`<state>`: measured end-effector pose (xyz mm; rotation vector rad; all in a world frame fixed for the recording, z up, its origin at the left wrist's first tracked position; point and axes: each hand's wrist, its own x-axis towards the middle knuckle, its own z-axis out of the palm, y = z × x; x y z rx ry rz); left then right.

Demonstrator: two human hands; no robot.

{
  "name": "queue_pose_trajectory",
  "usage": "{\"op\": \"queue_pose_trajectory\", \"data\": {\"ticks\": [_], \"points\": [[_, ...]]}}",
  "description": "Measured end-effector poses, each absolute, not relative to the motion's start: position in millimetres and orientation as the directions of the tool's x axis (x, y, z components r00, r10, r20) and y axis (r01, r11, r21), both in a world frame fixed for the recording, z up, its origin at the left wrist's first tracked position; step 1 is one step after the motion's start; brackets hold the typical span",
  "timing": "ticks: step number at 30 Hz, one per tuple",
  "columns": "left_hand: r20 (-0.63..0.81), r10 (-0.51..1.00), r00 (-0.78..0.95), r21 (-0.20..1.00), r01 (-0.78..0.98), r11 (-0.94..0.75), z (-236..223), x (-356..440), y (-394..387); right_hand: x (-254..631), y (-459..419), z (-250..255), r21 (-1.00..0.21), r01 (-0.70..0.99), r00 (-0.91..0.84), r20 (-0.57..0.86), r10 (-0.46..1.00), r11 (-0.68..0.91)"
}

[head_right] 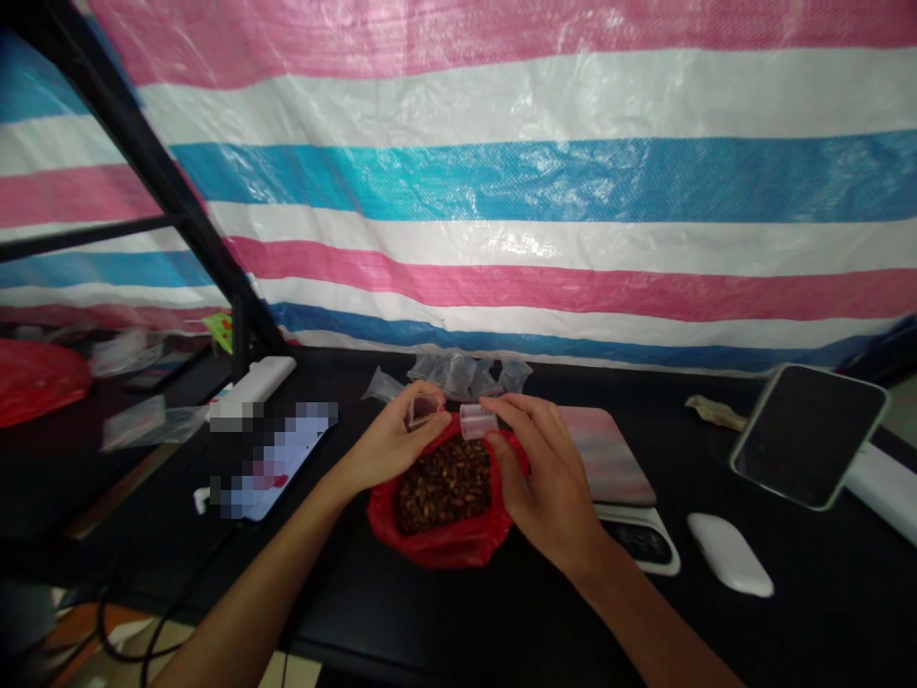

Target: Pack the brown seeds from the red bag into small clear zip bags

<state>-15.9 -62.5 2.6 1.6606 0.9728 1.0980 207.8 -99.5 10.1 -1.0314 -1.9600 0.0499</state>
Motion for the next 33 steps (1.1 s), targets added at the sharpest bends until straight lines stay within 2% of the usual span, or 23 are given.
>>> {"op": "queue_pose_trajectory", "data": {"ticks": [4, 6, 9, 15, 18, 20, 23, 26, 29, 33], "points": [[0.304, 0.940, 0.157, 0.929, 0.169, -0.328, 0.9, -20.2, -56.5, 205.5, -99.0, 8.7, -0.372, 0.587, -0.532, 0.493, 0.689, 0.719], [0.324, 0.941, 0.101, 0.913, 0.226, -0.339, 2.5, -22.2, -56.4, 203.4, -99.5, 7.5, -0.360, 0.572, -0.606, 0.420, 0.675, 0.737], [0.336, 0.941, 0.029, 0.895, 0.303, -0.328, 3.0, -23.1, -56.4, 204.3, -99.2, 6.6, -0.349, 0.570, -0.634, 0.389, 0.668, 0.744], [0.353, 0.930, -0.099, 0.920, 0.220, -0.326, 6.8, -30.3, -48.5, 214.7, -93.9, 4.3, -0.330, 0.624, -0.628, 0.327, 0.706, 0.708], [0.370, 0.915, -0.158, 0.907, 0.273, -0.320, 20.5, -41.3, -65.9, 216.5, -94.1, 2.8, -0.289, 0.647, -0.637, 0.304, 0.708, 0.706], [0.357, 0.912, -0.202, 0.881, 0.396, -0.258, 27.4, -46.3, -93.5, 216.0, -95.6, 1.8, -0.259, 0.661, -0.635, 0.307, 0.709, 0.704], [0.213, 0.931, -0.296, 0.862, 0.506, -0.036, 20.6, -42.2, -147.4, 213.6, -98.1, 0.1, -0.263, 0.638, -0.651, 0.319, 0.689, 0.724], [0.070, 0.954, -0.293, 0.897, 0.437, 0.068, -5.0, -24.0, -188.0, 210.4, -99.9, 0.0, -0.276, 0.624, -0.654, 0.328, 0.682, 0.731], [0.053, 0.948, -0.314, 0.937, 0.344, 0.062, -26.6, -4.0, -197.2, 208.7, -101.6, 3.4, -0.274, 0.644, -0.630, 0.340, 0.698, 0.714], [0.019, 0.921, -0.388, 0.977, 0.204, 0.066, -27.6, 12.2, -183.0, 207.6, -104.8, 11.6, -0.311, 0.646, -0.606, 0.347, 0.716, 0.697]]}}
